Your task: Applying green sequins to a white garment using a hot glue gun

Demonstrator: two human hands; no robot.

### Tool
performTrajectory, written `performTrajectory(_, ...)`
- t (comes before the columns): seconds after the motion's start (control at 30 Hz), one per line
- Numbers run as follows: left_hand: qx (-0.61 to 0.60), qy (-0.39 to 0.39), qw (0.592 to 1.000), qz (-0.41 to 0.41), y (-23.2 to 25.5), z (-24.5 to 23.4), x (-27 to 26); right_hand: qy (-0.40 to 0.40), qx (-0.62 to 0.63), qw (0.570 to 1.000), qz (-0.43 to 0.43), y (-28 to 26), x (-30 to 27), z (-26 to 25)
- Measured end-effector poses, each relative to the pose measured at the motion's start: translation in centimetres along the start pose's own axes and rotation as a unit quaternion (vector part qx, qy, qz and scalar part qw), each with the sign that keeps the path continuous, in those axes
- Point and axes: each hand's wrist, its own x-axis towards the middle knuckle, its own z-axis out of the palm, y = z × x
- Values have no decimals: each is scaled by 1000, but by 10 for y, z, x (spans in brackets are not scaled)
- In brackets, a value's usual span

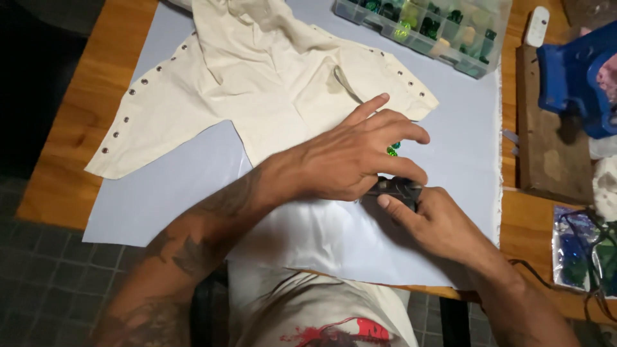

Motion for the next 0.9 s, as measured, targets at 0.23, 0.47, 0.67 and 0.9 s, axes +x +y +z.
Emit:
performTrajectory(0.23, 9, 11, 1000, 1, -8, 9, -3, 1, 6, 998, 58, -16, 1, -6)
performTrajectory(0.47, 68, -12, 998, -13, 4, 0, 2, 10, -22, 998, 65, -10, 6, 3)
performTrajectory(0.67, 229, 61, 962, -136, 90, 57, -16, 59, 35, 987, -146, 37, 11, 22)
performTrajectory(0.9, 301, 47, 887, -347, 136, 118, -14, 49, 59, 997, -5, 20, 4, 31)
